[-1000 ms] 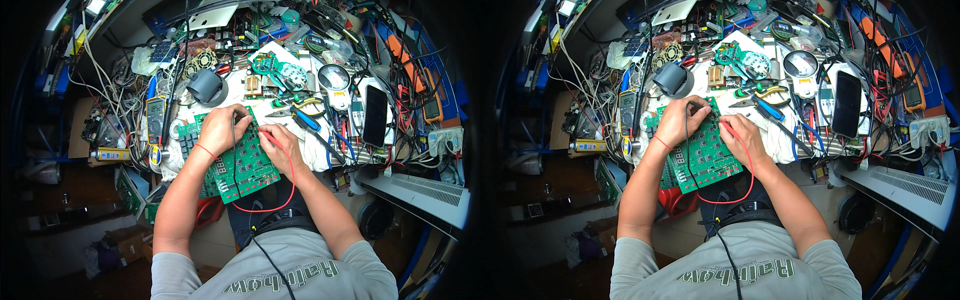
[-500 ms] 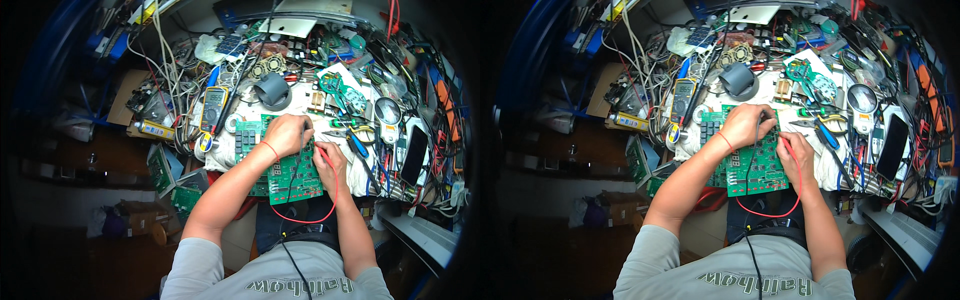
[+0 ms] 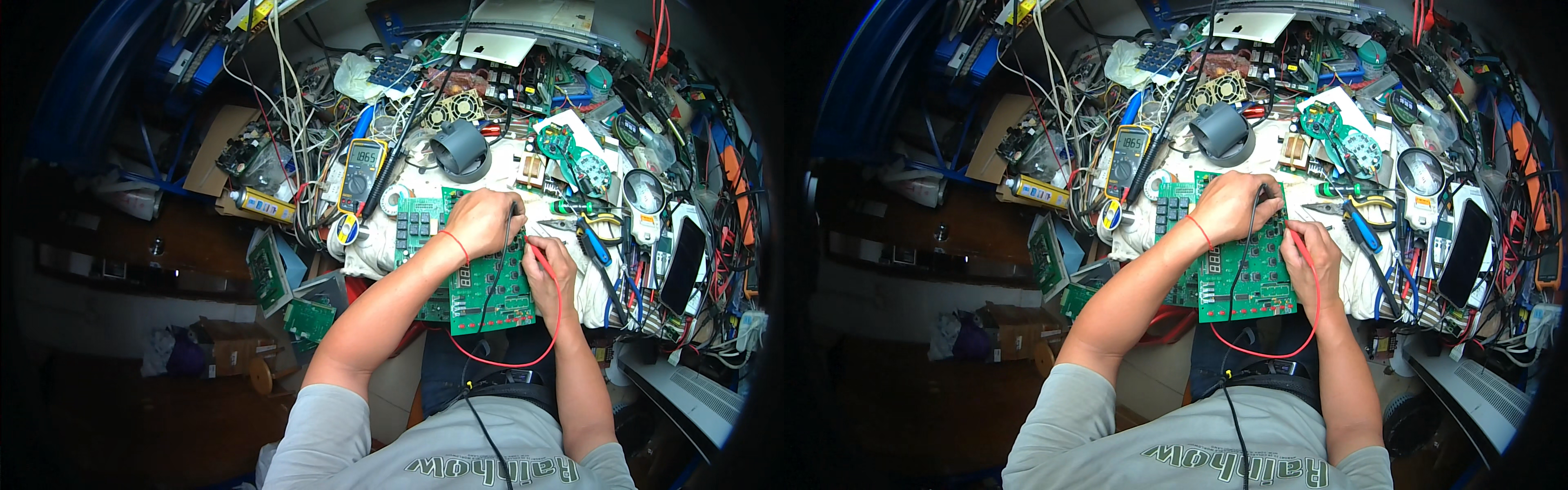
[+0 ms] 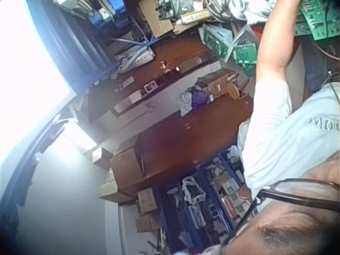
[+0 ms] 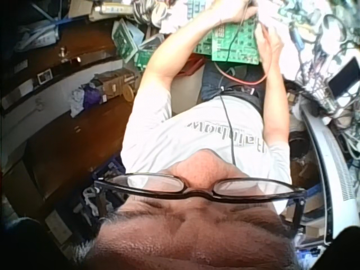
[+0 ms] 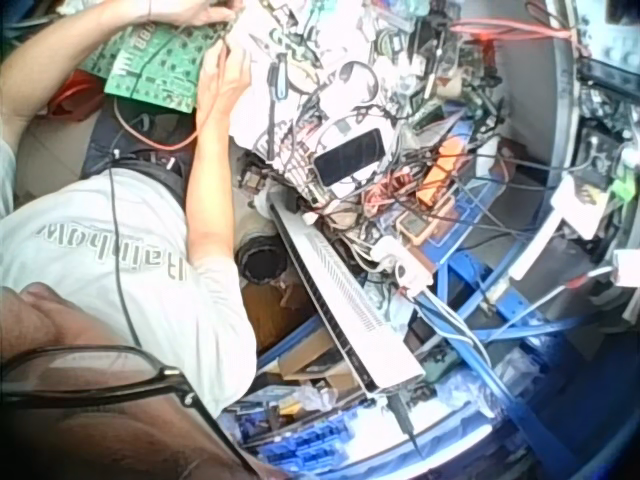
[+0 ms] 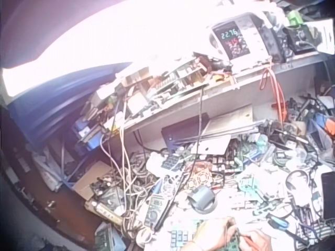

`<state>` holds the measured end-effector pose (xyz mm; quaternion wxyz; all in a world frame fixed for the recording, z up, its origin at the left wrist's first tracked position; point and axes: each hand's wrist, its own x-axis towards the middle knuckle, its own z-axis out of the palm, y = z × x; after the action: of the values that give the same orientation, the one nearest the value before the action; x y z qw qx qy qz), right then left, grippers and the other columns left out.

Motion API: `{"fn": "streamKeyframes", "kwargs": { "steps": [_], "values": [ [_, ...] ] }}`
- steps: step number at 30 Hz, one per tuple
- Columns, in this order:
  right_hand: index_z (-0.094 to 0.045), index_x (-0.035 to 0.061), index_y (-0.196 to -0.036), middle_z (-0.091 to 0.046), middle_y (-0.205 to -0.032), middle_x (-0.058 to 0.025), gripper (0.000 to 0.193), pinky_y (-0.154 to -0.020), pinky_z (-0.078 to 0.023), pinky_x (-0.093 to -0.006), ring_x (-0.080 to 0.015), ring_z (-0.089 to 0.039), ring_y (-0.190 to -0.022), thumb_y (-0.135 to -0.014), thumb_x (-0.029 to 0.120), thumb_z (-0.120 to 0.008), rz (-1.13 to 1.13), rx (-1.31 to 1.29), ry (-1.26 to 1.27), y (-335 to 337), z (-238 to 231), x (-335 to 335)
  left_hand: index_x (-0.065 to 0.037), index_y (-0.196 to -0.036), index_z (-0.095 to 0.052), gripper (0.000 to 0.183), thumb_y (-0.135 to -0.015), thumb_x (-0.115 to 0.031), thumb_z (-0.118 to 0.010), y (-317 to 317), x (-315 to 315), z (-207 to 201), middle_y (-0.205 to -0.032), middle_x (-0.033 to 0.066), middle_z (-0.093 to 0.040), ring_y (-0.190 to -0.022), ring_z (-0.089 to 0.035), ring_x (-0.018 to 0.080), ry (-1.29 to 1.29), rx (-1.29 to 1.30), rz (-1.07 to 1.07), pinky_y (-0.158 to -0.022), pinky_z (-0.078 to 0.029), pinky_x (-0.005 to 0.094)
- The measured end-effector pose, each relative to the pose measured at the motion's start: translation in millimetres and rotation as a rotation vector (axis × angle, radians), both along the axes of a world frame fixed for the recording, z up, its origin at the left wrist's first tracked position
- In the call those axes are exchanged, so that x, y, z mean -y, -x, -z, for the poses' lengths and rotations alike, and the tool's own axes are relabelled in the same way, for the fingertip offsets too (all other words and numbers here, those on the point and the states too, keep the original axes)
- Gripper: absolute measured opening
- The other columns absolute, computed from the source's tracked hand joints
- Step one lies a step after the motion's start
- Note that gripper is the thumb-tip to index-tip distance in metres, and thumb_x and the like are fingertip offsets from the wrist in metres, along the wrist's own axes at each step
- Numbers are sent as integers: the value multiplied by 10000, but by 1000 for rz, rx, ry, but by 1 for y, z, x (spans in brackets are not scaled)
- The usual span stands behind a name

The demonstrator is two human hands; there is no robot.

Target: The person handles two green circuit boards, flips them, and uses a multimeter with red and black probes to test points on the boards. The person repeatedly touches different areas of the boards with the probes while seated at a cluttered workbench.

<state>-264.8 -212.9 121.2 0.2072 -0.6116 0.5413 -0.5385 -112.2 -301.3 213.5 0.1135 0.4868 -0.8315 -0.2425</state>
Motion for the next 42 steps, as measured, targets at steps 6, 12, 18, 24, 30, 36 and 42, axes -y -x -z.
{"fn": "streamKeyframes", "kwargs": {
  "steps": [6, 12, 18, 24, 30, 36, 42],
  "values": [
    [-669, 5, -992, -672, -871, -163, 149, -671, -548, -374, -332, -687, -760, -848, -8, -701, 0, -1, -6, 0, 0, 0, -56, -921, -723, 162, -863, -205, -698, 0, 0, 0, -830, 152, -737, -789, -716, 352, 1, 1, 0, -751, -562, 431],
    [-669, 5, -990, -672, -871, -162, 151, -670, -547, -375, -333, -686, -759, -845, -7, -704, 0, 15, -4, 0, 0, 0, -54, -929, -725, 169, -864, -208, -698, 0, -1, -1, -836, 149, -741, -792, -720, 344, 2, 6, -1, -755, -565, 428],
    [-667, 5, -990, -671, -869, -161, 157, -669, -548, -377, -338, -686, -760, -839, -7, -709, 3, 6, -2, 0, 1, 0, -56, -942, -730, 174, -866, -209, -699, 0, -1, -1, -841, 152, -741, -791, -722, 342, 13, 11, -1, -755, -568, 425],
    [-667, 6, -987, -670, -864, -160, 157, -670, -550, -377, -338, -687, -760, -837, -8, -710, 5, 2, 1, 0, 1, 0, -49, -940, -728, 176, -861, -203, -700, 0, 0, -1, -837, 159, -738, -789, -721, 344, 4, -14, 3, -751, -565, 425],
    [-675, 18, -974, -670, -865, -159, 148, -672, -551, -385, -336, -687, -759, -832, -4, -714, 25, -19, 8, -1, -1, 0, -72, -957, -736, 182, -850, -218, -718, -2, 0, 3, -839, 165, -735, -795, -723, 341, 56, 4, 6, -743, -566, 415],
    [-675, 21, -977, -684, -882, -158, 142, -687, -563, -377, -325, -696, -774, -840, 20, -714, -5, 80, -1, 4, 0, -2, -60, -978, -745, 213, -864, -241, -748, -2, -1, 4, -701, 116, -677, -597, -632, 227, 59, -75, -32, -597, -497, 348],
    [-677, 15, -978, -703, -893, -138, 141, -685, -568, -361, -286, -708, -781, -849, 34, -730, -23, 158, 8, 6, -5, -5, -15, -1024, -712, 172, -927, -157, -717, -13, -13, -4, -780, 64, -695, -671, -588, 80, -66, -243, -114, -587, -461, 251]
  ]
}}
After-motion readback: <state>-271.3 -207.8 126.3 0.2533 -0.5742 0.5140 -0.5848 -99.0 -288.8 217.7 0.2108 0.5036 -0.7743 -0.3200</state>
